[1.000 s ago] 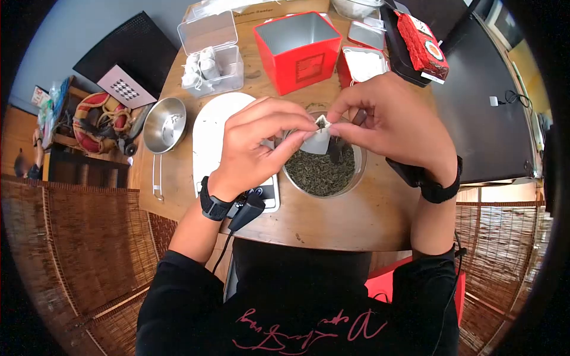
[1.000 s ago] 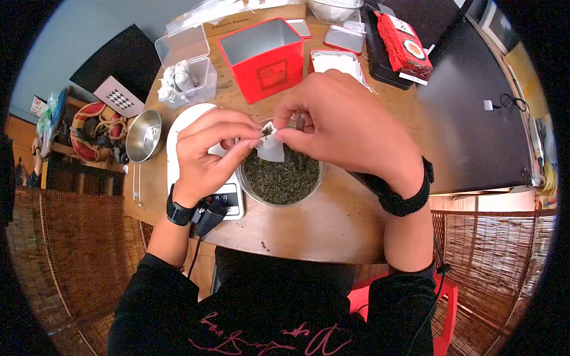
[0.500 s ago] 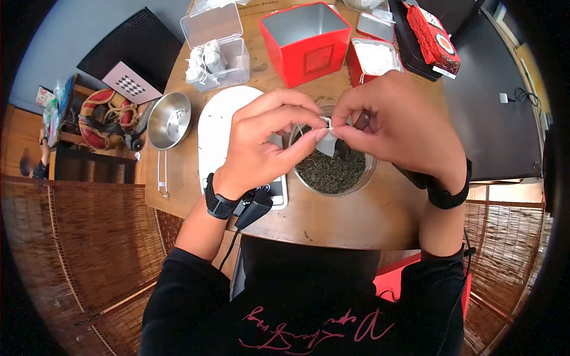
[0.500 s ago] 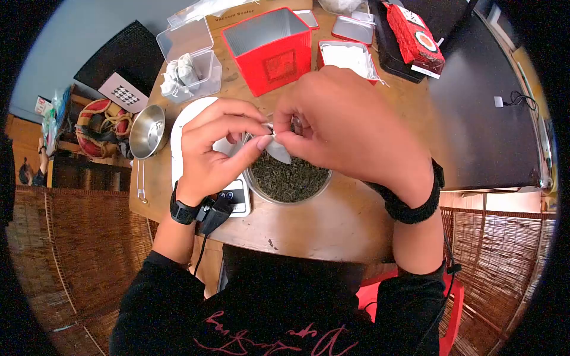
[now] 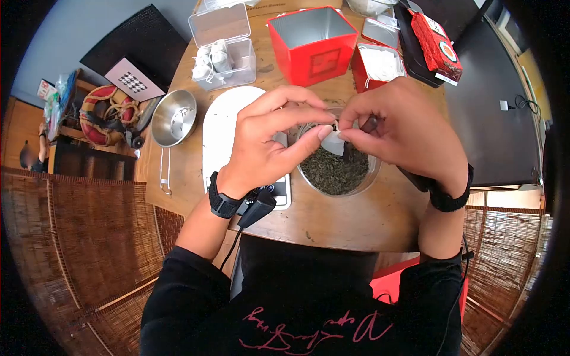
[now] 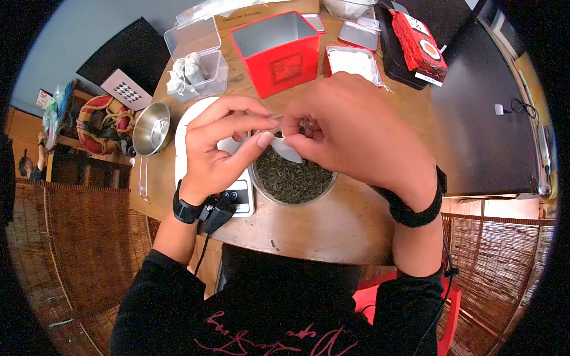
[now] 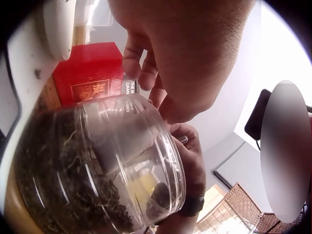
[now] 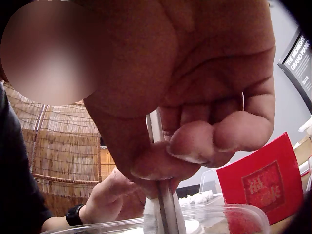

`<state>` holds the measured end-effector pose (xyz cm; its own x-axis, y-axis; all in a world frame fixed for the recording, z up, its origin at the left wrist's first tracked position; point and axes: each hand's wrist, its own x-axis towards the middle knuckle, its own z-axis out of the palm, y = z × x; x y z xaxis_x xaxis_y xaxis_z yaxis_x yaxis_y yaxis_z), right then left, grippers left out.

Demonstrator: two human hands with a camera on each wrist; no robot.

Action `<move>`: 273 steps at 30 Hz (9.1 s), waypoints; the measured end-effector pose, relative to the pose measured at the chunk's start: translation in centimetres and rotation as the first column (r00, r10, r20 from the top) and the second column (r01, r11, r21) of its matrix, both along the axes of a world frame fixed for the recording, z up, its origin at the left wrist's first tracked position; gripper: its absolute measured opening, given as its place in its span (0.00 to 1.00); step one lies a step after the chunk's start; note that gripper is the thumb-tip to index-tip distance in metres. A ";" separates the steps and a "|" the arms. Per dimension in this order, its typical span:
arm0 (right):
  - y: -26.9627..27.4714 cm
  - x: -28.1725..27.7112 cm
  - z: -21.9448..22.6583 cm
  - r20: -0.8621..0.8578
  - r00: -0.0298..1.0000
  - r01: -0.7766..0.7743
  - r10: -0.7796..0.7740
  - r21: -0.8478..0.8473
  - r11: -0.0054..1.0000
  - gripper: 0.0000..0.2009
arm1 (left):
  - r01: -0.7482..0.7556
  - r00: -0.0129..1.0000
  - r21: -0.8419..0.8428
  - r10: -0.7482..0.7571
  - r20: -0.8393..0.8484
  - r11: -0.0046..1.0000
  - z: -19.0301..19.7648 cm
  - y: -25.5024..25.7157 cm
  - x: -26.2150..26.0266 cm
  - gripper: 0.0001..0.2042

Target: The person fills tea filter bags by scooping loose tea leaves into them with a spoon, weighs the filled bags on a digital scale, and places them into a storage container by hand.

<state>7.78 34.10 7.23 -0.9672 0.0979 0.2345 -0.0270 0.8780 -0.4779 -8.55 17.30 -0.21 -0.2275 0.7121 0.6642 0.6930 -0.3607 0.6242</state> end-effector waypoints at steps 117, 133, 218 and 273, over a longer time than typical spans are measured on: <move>-0.9 -0.9 0.5 0.003 0.997 0.074 -0.077 -0.284 0.956 0.07 | 0.042 0.993 -0.128 -0.028 0.114 0.991 -0.2 -0.2 0.1 0.18; 0.9 -0.1 0.8 0.075 0.997 0.043 -0.025 -0.252 0.967 0.12 | -0.036 0.990 -0.193 0.061 0.124 0.981 -1.2 0.2 -0.2 0.13; 10.2 -0.7 -4.8 0.150 0.869 0.448 -0.471 0.165 0.879 0.14 | -0.508 0.860 -0.320 0.491 -0.136 0.800 1.2 -9.6 0.0 0.10; 0.7 1.2 1.6 -0.317 0.939 -0.112 0.133 0.084 0.990 0.22 | -0.161 0.856 -0.245 0.259 0.447 0.956 4.1 -2.7 5.3 0.04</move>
